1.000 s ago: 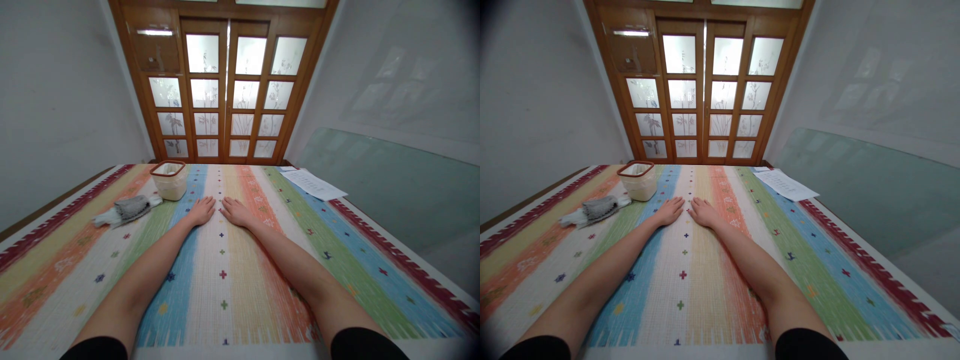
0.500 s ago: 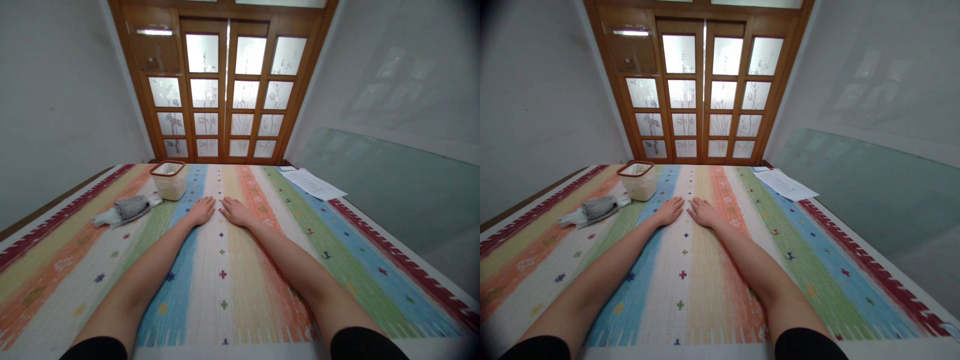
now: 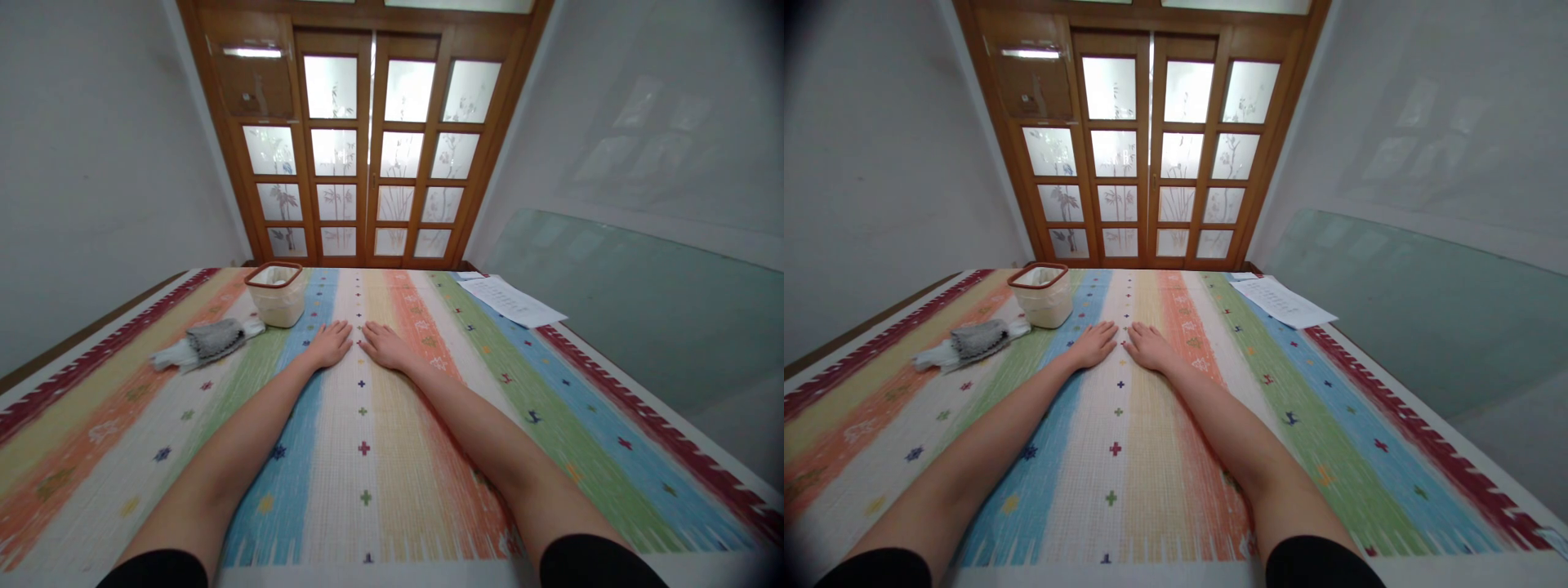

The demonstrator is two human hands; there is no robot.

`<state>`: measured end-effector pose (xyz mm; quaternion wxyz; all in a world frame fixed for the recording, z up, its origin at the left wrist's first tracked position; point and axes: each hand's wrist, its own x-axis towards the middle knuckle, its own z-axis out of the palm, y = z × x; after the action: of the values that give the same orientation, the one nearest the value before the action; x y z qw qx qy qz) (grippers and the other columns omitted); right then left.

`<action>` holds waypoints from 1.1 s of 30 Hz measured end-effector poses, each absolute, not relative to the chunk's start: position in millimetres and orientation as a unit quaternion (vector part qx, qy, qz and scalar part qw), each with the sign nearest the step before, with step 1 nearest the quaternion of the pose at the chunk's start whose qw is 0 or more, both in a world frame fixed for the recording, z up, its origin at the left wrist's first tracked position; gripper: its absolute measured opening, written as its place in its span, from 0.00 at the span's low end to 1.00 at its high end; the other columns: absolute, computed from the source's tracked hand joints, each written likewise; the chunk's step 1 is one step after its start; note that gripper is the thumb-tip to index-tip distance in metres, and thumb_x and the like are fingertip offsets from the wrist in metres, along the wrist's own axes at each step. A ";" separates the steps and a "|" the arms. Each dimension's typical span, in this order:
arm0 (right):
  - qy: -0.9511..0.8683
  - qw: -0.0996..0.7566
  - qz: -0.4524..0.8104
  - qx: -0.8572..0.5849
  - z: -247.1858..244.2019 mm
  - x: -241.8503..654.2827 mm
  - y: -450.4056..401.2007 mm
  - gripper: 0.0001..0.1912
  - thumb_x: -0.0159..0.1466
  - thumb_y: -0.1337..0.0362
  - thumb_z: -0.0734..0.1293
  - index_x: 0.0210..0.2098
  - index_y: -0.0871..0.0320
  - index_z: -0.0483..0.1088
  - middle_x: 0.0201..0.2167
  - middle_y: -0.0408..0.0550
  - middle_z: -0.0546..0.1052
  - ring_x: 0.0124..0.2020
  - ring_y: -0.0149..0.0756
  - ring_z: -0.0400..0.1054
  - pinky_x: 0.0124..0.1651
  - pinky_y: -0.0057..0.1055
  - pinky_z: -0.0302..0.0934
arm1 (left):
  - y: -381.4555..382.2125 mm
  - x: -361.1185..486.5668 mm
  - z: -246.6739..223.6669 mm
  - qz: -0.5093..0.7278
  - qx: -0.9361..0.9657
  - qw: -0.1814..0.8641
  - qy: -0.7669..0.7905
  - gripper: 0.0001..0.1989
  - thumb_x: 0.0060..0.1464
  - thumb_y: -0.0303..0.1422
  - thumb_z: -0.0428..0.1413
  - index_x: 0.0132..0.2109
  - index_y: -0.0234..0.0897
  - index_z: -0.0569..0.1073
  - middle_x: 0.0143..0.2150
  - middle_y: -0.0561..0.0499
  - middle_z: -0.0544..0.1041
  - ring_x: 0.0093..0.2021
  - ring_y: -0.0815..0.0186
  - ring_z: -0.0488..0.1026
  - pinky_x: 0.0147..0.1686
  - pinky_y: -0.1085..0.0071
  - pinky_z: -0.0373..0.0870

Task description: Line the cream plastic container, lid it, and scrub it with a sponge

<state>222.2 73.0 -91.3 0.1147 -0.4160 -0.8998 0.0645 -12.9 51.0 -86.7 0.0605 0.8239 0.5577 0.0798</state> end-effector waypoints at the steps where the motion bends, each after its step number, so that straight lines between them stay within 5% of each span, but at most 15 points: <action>1: -0.900 0.113 0.065 -0.416 -91.8 222.3 73.5 0.38 0.76 0.44 0.48 0.76 0.61 0.55 0.77 0.59 0.55 0.78 0.48 0.47 0.78 0.51 0.42 | 50.5 -12.7 -86.4 0.077 0.824 0.060 0.557 0.32 0.72 0.47 0.40 0.76 0.38 0.57 0.80 0.41 0.51 0.79 0.49 0.47 0.75 0.43 0.45; 10: -0.906 0.076 0.076 -0.410 -95.4 222.5 77.4 0.40 0.76 0.45 0.47 0.77 0.64 0.51 0.78 0.60 0.49 0.80 0.51 0.41 0.78 0.55 0.37 | 48.4 -10.8 -85.0 0.046 0.828 0.066 0.555 0.38 0.71 0.54 0.37 0.78 0.37 0.53 0.81 0.40 0.46 0.80 0.47 0.43 0.75 0.42 0.40; 17: -0.902 0.104 0.083 -0.411 -92.9 223.4 72.6 0.37 0.77 0.45 0.49 0.76 0.61 0.54 0.78 0.60 0.53 0.79 0.51 0.44 0.78 0.54 0.39 | 46.4 -9.2 -82.5 0.089 0.827 0.059 0.552 0.36 0.70 0.52 0.43 0.75 0.37 0.60 0.79 0.39 0.54 0.78 0.46 0.51 0.74 0.45 0.48; 23: -0.903 0.169 0.059 -0.390 -83.0 225.7 67.0 0.28 0.76 0.50 0.57 0.67 0.57 0.70 0.70 0.59 0.68 0.72 0.50 0.61 0.72 0.48 0.54 | 51.4 -18.6 -67.0 0.256 0.797 0.016 0.547 0.20 0.67 0.38 0.49 0.57 0.37 0.80 0.60 0.42 0.80 0.62 0.54 0.74 0.67 0.56 0.62; 27: -0.895 0.218 0.077 -0.383 -77.0 226.3 66.0 0.19 0.75 0.57 0.60 0.56 0.56 0.79 0.60 0.55 0.78 0.62 0.45 0.71 0.66 0.41 0.61 | 54.7 -36.5 -36.7 0.418 0.704 -0.065 0.570 0.15 0.65 0.33 0.50 0.49 0.39 0.81 0.57 0.43 0.80 0.61 0.53 0.73 0.68 0.54 0.62; 33: -0.887 0.243 0.086 -0.384 -72.2 225.9 62.7 0.16 0.75 0.60 0.61 0.47 0.56 0.80 0.52 0.54 0.82 0.55 0.43 0.74 0.60 0.39 0.64 | 51.3 -61.3 20.4 0.519 0.559 -0.160 0.626 0.15 0.61 0.33 0.55 0.53 0.38 0.78 0.61 0.40 0.74 0.65 0.47 0.66 0.69 0.50 0.59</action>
<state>225.9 62.7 -72.2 0.2426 -0.3845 -0.8865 0.0856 -61.3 51.3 20.4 -0.1602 0.5592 0.6261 0.5193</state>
